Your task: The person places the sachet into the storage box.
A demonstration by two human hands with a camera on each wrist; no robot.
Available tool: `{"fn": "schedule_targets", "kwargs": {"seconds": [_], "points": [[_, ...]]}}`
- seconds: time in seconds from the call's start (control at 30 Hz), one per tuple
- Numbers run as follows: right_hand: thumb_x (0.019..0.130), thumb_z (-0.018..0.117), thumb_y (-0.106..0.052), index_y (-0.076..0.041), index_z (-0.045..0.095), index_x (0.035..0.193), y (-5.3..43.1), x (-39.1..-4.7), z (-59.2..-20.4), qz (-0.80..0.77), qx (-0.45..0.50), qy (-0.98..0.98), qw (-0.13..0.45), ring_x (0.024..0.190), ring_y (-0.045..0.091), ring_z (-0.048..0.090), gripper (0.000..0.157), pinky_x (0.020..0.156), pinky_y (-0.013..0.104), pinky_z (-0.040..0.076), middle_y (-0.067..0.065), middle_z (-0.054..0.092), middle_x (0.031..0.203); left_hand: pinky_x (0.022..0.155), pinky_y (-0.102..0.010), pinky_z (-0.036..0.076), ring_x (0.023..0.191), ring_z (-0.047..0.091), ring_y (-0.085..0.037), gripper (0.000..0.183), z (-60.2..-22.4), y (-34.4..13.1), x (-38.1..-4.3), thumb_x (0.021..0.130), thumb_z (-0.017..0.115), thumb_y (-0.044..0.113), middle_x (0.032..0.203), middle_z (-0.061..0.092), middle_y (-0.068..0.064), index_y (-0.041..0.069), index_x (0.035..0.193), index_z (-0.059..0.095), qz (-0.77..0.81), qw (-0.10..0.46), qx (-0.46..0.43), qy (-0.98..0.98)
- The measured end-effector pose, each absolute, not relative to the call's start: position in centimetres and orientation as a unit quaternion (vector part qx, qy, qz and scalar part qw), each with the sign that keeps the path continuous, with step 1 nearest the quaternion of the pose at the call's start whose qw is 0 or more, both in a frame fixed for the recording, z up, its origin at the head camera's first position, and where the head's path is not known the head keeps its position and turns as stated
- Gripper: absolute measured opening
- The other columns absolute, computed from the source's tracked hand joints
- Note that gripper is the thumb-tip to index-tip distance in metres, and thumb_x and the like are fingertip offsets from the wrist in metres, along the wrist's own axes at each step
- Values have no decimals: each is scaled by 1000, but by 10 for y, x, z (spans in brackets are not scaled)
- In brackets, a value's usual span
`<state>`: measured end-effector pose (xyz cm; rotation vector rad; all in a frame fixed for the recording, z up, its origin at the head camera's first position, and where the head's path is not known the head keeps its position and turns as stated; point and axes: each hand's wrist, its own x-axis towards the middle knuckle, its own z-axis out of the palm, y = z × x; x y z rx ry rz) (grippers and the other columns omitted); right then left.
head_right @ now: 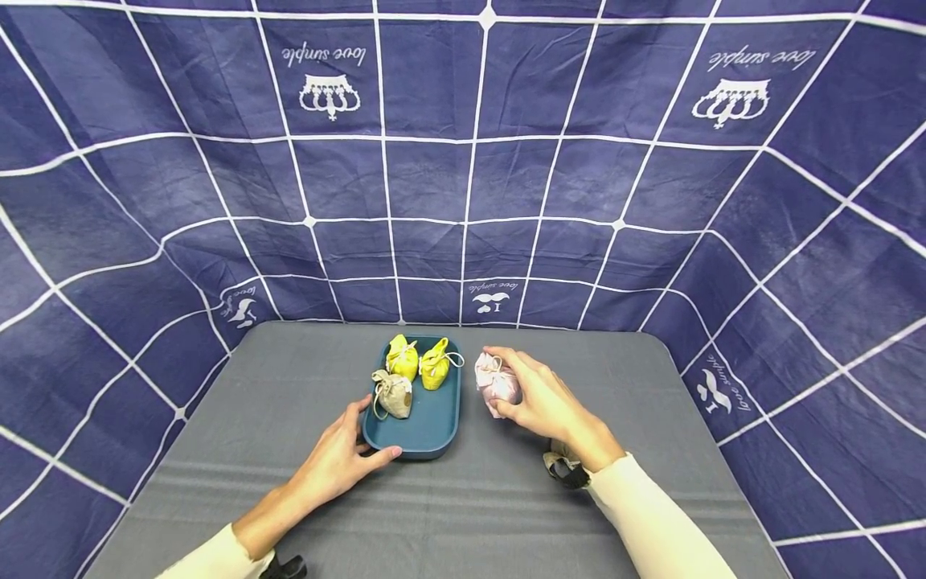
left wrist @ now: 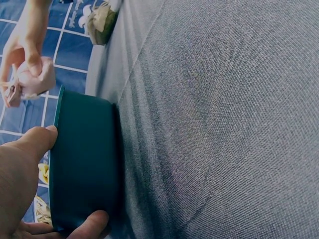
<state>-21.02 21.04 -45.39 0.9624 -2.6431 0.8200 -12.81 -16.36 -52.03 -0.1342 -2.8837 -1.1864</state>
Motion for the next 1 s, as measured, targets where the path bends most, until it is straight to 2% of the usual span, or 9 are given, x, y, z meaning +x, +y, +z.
{"fn": "schedule_targets", "kwargs": {"seconds": [0.3,0.67,0.83,1.0], "points": [[90,98,-13,-18,58,169,186,-217,-455,289,337,-892,84,119,19,75,89,102,46,66,4,74,154,114,-53,64,129,76,-34,110,-521,-165,-130,91,102,49,176,55,-22,-3,169,46,-376,12,-47,-926],[91,97,-14,-17,56,169,160,-223,-452,298,356,-883,69,117,20,75,87,102,46,67,6,74,150,113,-51,65,139,73,-39,110,-522,-165,-130,91,103,47,176,55,-25,-5,168,46,-383,15,-50,-922],[92,97,-15,-14,56,168,149,-226,-452,297,361,-882,67,119,22,76,87,105,47,67,7,74,151,114,-52,65,135,75,-36,111,-522,-165,-130,90,103,49,175,56,-24,-4,169,45,-381,16,-51,-923],[93,97,-17,-13,55,169,138,-230,-452,295,366,-881,58,131,24,76,87,115,49,65,9,70,160,113,-52,65,130,76,-34,110,-523,-165,-131,90,103,49,175,56,-23,-4,168,46,-381,17,-51,-923]]}}
